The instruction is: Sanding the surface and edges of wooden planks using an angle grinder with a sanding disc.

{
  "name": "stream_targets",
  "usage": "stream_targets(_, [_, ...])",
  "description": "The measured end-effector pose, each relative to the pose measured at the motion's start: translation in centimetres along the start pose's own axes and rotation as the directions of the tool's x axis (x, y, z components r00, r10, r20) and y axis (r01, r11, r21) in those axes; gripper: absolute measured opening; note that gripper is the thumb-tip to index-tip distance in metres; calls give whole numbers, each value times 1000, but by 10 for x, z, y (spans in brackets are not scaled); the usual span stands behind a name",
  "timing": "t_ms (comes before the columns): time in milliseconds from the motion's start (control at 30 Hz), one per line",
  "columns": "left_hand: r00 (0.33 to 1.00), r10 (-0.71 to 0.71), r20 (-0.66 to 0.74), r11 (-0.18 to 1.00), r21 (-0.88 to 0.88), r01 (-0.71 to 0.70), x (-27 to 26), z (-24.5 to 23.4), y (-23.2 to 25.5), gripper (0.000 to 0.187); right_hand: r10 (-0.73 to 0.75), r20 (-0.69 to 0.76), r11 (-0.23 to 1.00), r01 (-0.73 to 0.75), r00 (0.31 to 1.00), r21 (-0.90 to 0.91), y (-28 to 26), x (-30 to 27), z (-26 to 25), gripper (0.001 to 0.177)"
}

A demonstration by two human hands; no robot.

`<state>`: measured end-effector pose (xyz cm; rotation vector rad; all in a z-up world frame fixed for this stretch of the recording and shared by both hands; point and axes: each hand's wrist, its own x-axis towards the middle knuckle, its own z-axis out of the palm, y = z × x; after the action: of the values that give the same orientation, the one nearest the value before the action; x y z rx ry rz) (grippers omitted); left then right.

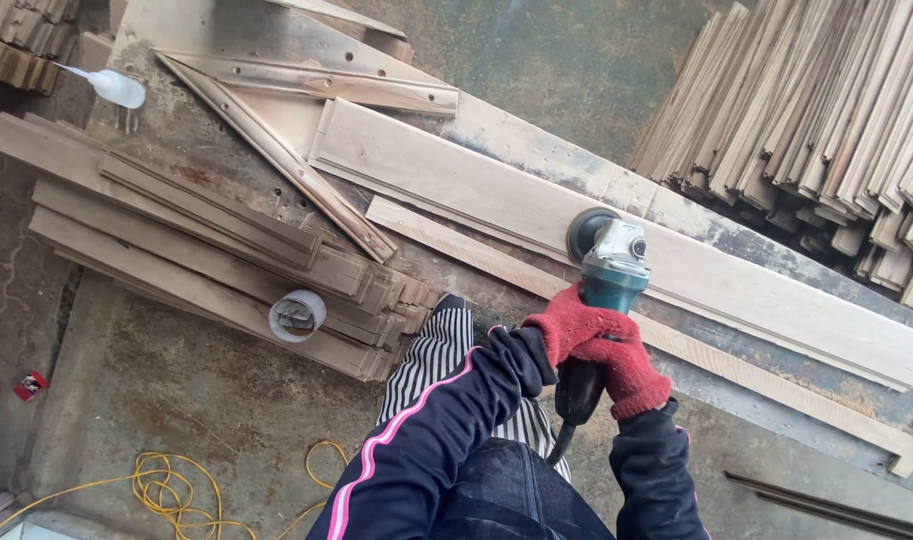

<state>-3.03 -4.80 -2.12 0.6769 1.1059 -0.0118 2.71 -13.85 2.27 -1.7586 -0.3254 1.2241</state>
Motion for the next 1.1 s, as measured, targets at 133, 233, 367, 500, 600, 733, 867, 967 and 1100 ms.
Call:
stream_targets(133, [964,205,169,977,23,-212,-7,-51,13,66,4,71,999,-2,997,-34,-20,9,33,28])
stream_targets(233, [964,265,-18,964,-35,-265,26,-80,-6,70,-7,137,999,13,991,-41,-34,23,73,29])
stream_targets(367, [953,297,-61,952,-60,-300,45,-146,11,72,-4,231,997,21,973,-73,-55,55,130,32])
stream_targets(500, [470,780,-412,623,443,-645,194,-214,36,29,66,294,967,11,953,-254,-79,85,201,33])
stream_targets(600, [401,852,-337,523,586,-619,113,-289,52,19,95,359,949,25,929,-316,-94,101,253,35])
stream_targets(733, [935,280,-216,863,-370,-344,33,-334,105,88,134,391,900,54,911,-434,-116,109,308,34])
stream_targets(867, [770,614,-176,779,-19,-626,34,-328,71,58,193,323,884,-21,927,-468,-118,107,301,48])
stream_targets(967, [719,695,-10,715,111,-690,57,-285,47,40,124,298,922,2,947,-388,-112,98,261,41])
stream_targets(1100, [896,437,-84,898,-12,-439,12,-208,74,52,91,281,961,-11,955,-277,-95,80,204,35])
